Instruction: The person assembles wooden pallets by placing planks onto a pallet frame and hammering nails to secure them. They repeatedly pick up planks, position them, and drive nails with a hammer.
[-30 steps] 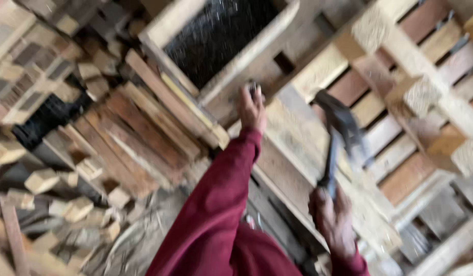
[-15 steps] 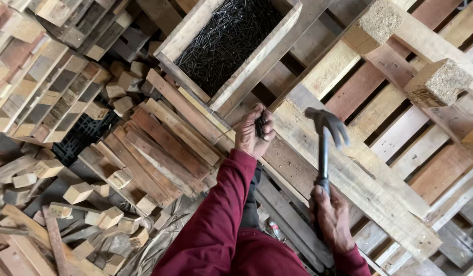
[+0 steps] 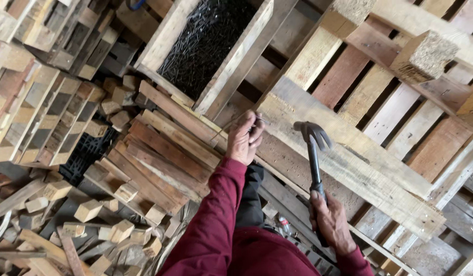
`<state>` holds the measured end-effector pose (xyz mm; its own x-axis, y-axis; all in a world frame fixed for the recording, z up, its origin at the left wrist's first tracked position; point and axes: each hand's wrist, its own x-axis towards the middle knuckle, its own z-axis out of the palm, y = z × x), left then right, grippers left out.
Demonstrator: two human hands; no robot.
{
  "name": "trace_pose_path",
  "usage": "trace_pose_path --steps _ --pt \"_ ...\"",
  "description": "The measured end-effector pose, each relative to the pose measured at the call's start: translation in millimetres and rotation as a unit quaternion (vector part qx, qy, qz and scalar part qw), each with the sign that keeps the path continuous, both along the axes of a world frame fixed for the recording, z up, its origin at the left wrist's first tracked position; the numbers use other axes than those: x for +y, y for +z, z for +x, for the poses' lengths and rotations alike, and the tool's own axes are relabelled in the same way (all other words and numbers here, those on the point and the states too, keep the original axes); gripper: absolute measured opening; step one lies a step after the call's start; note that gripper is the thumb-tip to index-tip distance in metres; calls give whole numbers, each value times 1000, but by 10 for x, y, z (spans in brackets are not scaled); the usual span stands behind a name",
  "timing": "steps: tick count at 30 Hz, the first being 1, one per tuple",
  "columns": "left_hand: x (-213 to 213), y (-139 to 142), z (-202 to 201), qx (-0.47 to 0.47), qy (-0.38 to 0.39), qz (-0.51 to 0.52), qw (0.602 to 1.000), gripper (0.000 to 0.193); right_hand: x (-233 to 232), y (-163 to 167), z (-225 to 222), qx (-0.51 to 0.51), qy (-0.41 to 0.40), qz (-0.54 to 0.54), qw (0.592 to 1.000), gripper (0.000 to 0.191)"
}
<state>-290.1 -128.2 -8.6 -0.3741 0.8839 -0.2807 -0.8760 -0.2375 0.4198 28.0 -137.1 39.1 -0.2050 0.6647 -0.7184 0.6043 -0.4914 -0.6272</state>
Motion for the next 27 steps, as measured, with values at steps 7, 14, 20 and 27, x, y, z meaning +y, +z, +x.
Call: trace_pose_path --steps 7,14,20,27 --pt "93 101 -169 171 -14 -10 985 8 6 -100 -175 39 -1 9 999 51" --pt "204 -198 -59 323 45 -122 938 7 7 4 -104 27 -14 13 999 52" --pt "138 -128 -128 307 60 -120 942 11 -37 23 -227 41 -32 4 999 45" --pt "1132 285 -1334 266 89 -251 927 18 -23 62 -384 22 -44 -34 998 44"
